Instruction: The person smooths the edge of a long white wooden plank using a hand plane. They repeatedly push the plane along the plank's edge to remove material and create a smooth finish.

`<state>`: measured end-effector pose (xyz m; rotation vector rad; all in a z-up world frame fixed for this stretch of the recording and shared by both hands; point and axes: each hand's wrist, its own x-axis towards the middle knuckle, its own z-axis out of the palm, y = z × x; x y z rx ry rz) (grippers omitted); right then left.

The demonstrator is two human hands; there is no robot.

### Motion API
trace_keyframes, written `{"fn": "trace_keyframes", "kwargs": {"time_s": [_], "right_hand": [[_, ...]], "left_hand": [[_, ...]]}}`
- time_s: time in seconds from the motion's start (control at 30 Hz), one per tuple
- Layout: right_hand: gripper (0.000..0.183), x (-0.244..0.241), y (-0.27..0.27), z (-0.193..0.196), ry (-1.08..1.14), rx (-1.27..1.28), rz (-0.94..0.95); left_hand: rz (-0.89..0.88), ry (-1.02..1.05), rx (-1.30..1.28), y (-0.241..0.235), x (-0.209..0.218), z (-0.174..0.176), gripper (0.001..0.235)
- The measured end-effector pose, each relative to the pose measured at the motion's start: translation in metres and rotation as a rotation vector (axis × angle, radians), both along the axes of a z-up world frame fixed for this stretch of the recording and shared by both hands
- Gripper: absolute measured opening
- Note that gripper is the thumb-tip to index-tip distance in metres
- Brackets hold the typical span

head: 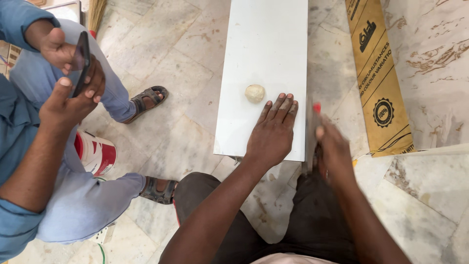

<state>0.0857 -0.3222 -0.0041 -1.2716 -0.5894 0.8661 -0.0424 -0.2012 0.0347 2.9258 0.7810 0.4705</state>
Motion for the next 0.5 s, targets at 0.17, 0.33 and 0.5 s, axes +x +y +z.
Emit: {"fn": "trace_keyframes", "kwargs": {"time_s": [0.17, 0.33, 0.5], "right_hand": [[0.058, -0.032, -0.042, -0.011, 0.061, 0.005, -0.011], [0.056, 0.009, 0.017, -0.015, -0.012, 0.071, -0.046], [0.059, 0.073, 0.111, 0.006, -0.037, 0.045, -0.012]], "left_hand": [[0.011, 0.005, 0.004, 0.000, 0.000, -0.002, 0.056], [0.000, 0.011, -0.001, 0.001, 0.002, -0.003, 0.056], [-0.001, 0.048, 0.001, 0.001, 0.000, -0.002, 0.057]]}}
